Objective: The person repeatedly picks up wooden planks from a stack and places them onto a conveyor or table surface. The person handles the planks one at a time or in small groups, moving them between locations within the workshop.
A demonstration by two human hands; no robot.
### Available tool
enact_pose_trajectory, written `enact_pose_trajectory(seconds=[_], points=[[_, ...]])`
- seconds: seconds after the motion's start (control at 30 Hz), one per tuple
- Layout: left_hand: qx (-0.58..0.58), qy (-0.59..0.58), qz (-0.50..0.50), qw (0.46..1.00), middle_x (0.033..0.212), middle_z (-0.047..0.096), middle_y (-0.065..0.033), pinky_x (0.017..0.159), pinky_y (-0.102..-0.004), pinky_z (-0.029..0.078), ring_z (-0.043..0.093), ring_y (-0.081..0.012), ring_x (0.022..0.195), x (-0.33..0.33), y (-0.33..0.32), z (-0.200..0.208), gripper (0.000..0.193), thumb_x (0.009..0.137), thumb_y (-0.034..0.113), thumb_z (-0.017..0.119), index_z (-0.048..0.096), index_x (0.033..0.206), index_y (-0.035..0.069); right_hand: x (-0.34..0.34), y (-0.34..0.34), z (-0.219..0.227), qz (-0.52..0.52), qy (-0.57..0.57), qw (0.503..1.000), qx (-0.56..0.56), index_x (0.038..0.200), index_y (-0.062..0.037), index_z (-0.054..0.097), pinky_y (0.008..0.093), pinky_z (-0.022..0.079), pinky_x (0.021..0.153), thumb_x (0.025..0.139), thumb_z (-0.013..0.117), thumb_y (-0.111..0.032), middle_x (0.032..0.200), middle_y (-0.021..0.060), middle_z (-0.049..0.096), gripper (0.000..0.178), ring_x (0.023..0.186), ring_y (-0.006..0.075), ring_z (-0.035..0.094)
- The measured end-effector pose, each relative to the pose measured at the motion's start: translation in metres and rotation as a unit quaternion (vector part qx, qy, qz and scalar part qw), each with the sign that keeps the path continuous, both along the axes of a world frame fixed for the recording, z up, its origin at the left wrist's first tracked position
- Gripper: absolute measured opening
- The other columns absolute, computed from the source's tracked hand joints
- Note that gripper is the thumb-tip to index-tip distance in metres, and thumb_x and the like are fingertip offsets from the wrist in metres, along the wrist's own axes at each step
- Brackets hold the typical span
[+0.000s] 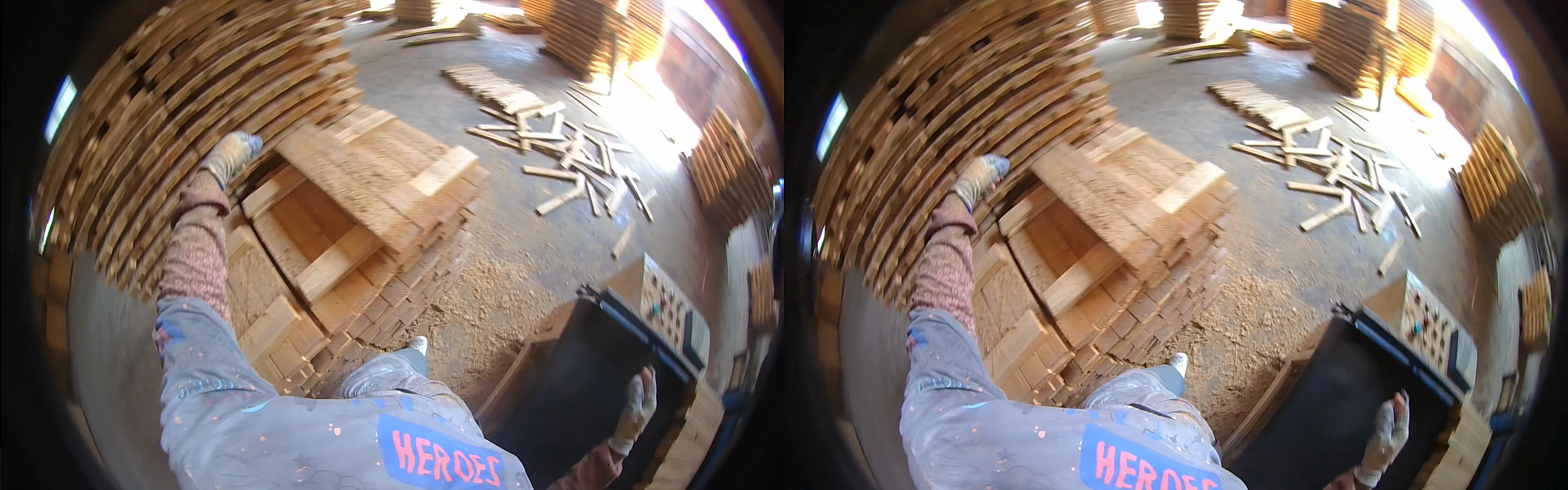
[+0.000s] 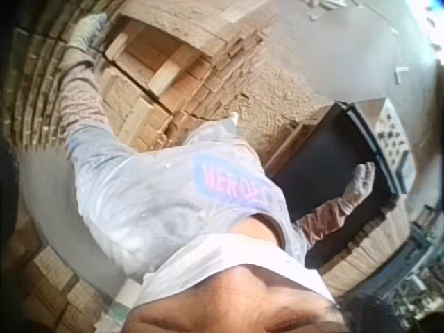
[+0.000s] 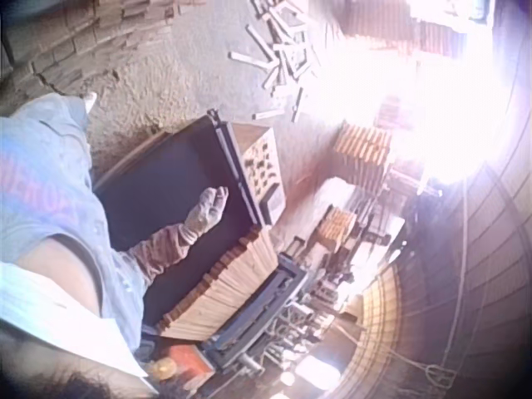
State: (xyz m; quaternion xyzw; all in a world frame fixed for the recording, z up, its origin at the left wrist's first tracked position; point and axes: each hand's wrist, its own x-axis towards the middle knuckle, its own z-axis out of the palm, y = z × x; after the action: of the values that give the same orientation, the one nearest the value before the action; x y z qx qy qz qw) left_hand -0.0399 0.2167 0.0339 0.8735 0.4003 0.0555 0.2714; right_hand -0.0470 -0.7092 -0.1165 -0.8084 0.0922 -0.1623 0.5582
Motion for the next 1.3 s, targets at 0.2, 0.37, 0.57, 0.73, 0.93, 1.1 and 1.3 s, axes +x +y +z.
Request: enact_pose_trajectory(seconds=[0.2, 0.37, 0.57, 0.73, 0.93, 1.1, 1.3], points=[[-0.503, -0.214, 0.084, 0.833, 0.091, 0.065, -0.0119, 0.063, -0.0336, 0.059, 0.065, -0.0209, 0.073, -0.069, -0.100, -0.103, 0.046, 0.093, 0.039, 0.076, 0.060, 0.119, 0.006, 0.190, 0.349, 0.056, 0.495, 0.030, 0.868, -0.019, 0.147, 0.0031, 0.050, 0.0326, 0.049, 0.102, 0.100, 0.067, -0.012, 0.138, 0.0158, 0.061, 0.052, 0.124, 0.0231, 0.059], [-0.390, -0.225, 0.159, 0.879, 0.099, 0.069, -0.0023, 0.074, -0.0372, 0.053, 0.058, -0.0174, 0.078, 0.034, -0.126, -0.206, 0.047, 0.095, 0.043, 0.072, 0.070, 0.124, 0.005, 0.245, 0.619, 0.030, 0.580, 0.000, 0.779, -0.239, 0.153, 0.0072, 0.037, 0.0359, 0.046, 0.107, 0.096, 0.071, -0.042, 0.143, 0.0277, 0.057, 0.082, 0.131, 0.0296, 0.058], [-0.278, -0.326, 0.207, 0.880, 0.082, 0.066, -0.0049, 0.057, -0.0339, 0.051, 0.060, -0.0138, 0.068, 0.061, -0.142, -0.184, 0.043, 0.091, 0.043, 0.076, 0.062, 0.102, 0.004, 0.272, 0.671, 0.027, 0.714, 0.072, 0.660, -0.223, 0.123, 0.0049, 0.065, 0.0411, 0.055, 0.081, 0.088, 0.077, -0.050, 0.100, 0.0226, 0.074, 0.066, 0.092, 0.0298, 0.072], [-0.421, -0.459, 0.083, 0.778, 0.104, 0.066, -0.0123, 0.089, -0.0369, 0.053, 0.063, -0.0229, 0.101, 0.069, -0.134, -0.201, 0.071, 0.095, 0.062, 0.065, 0.060, 0.129, 0.000, 0.230, 0.687, 0.036, 0.647, -0.013, 0.624, -0.438, 0.155, -0.0002, 0.016, 0.0476, 0.051, 0.100, 0.081, 0.079, -0.055, 0.129, 0.0362, 0.056, 0.112, 0.118, 0.0468, 0.061], [0.090, 0.208, -0.219, 0.949, 0.152, 0.042, -0.0227, 0.117, -0.0580, 0.033, 0.042, -0.0436, 0.139, 0.039, -0.239, -0.141, 0.109, 0.082, 0.075, 0.067, 0.023, 0.163, 0.016, 0.307, 0.647, 0.044, 0.708, 0.288, 0.638, 0.092, 0.163, -0.0008, 0.012, 0.0326, 0.059, 0.083, 0.080, 0.085, -0.002, 0.110, 0.0212, 0.072, 0.110, 0.091, 0.0239, 0.071], [0.059, 0.149, -0.243, 0.957, 0.130, 0.053, -0.0237, 0.108, -0.0590, 0.042, 0.054, -0.0420, 0.119, 0.049, -0.209, -0.134, 0.096, 0.085, 0.061, 0.073, 0.030, 0.161, 0.021, 0.388, 0.546, 0.091, 0.636, 0.206, 0.723, 0.174, 0.154, 0.0022, 0.037, 0.0329, 0.057, 0.088, 0.082, 0.078, -0.002, 0.122, 0.0160, 0.068, 0.083, 0.102, 0.0217, 0.070], [0.158, 0.101, -0.197, 0.962, 0.160, 0.034, -0.0265, 0.117, -0.0571, 0.038, 0.041, -0.0467, 0.142, 0.111, -0.057, -0.096, 0.092, 0.085, 0.037, 0.081, 0.031, 0.160, 0.021, 0.446, 0.425, 0.080, 0.499, 0.092, 0.850, 0.142, 0.151, -0.0029, 0.044, 0.0264, 0.053, 0.083, 0.081, 0.073, -0.005, 0.122, 0.0054, 0.064, 0.076, 0.100, 0.0140, 0.063]])
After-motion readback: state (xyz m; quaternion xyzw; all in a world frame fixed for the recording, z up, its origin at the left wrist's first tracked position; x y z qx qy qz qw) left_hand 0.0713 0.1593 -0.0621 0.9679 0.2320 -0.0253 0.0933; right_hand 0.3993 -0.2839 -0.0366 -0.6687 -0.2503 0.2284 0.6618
